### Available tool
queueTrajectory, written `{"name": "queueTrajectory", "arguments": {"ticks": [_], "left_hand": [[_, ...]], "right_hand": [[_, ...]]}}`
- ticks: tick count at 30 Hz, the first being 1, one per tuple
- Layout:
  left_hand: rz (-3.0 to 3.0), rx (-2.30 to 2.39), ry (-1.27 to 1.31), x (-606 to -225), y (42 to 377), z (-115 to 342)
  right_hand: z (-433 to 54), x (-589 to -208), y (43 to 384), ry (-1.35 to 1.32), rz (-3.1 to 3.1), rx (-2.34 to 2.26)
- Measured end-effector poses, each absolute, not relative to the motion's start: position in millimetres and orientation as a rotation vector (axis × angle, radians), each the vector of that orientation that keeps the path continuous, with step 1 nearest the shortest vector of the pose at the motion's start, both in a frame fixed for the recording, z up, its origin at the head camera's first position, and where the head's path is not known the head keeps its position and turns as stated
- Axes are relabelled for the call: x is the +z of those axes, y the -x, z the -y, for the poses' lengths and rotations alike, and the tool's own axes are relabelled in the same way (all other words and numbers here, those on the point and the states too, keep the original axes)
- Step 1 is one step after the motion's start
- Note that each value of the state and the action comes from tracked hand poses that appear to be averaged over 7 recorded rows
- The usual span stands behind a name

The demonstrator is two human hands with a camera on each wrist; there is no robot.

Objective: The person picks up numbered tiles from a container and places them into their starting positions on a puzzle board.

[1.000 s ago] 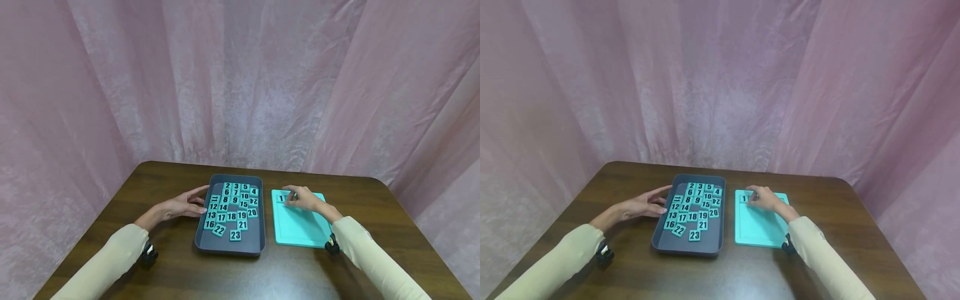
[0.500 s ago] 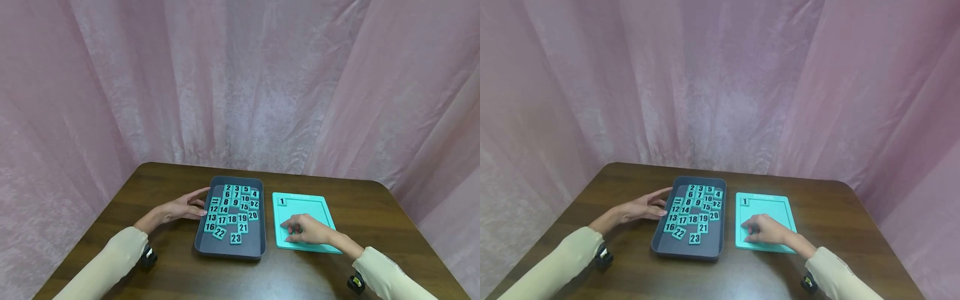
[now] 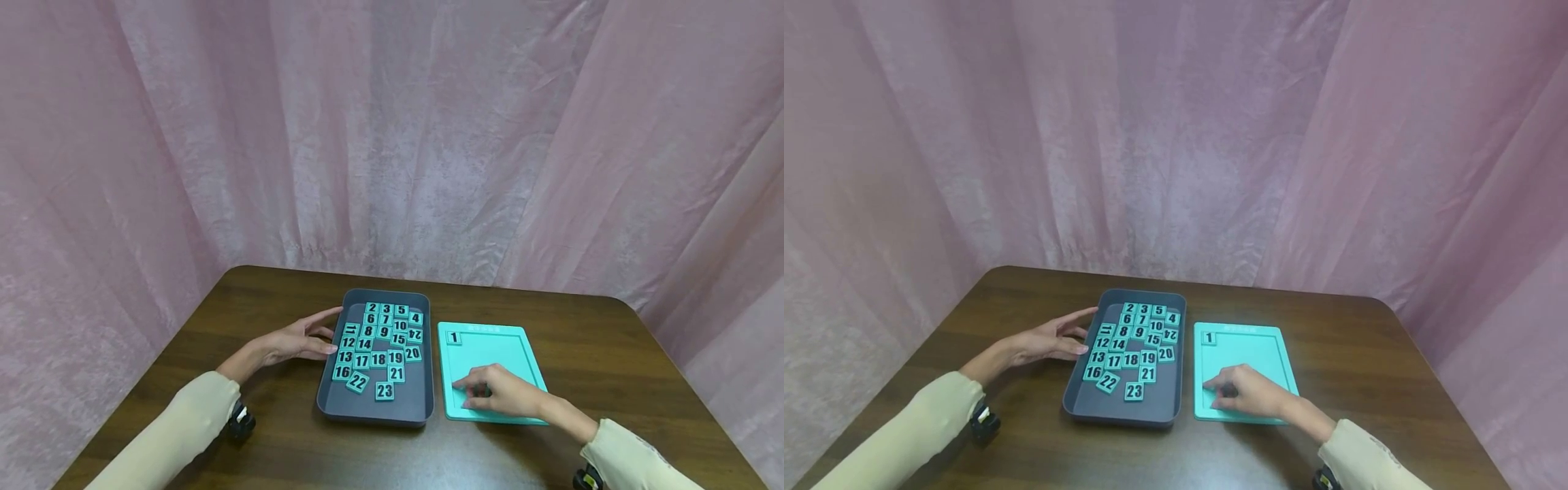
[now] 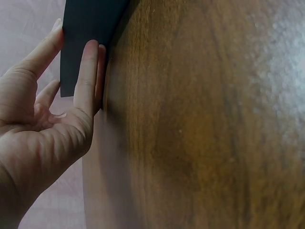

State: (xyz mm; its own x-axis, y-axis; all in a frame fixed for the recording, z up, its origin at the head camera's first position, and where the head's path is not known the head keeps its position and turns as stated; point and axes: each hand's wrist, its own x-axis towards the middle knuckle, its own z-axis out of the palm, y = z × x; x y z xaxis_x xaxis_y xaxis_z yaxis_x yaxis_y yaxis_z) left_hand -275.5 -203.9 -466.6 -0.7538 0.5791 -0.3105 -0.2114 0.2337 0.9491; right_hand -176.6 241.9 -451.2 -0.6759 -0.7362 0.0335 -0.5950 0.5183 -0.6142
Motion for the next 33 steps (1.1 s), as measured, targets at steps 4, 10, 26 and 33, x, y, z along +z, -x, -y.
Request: {"name": "queueTrajectory", "arguments": {"ticks": [4,10,26,33], "left_hand": [[-1.880,1.580,-0.343,-466.2,275.6,206.5],[-1.888,1.579,-0.326,-464.5,274.4,210.3],[-1.848,1.593,-0.352,-466.4,271.6,207.5],[-1.843,1.588,-0.344,-467.2,265.7,209.3]], "right_hand": [[-237.0,-446.4,176.5,1.098,-2.511,-0.867],[-224.1,-426.5,201.6,1.084,-2.539,-0.787],[-137.4,-403.6,315.9,1.058,-2.582,-0.717],[-93.7,-412.7,334.1,0.909,-2.581,-0.714]]}}
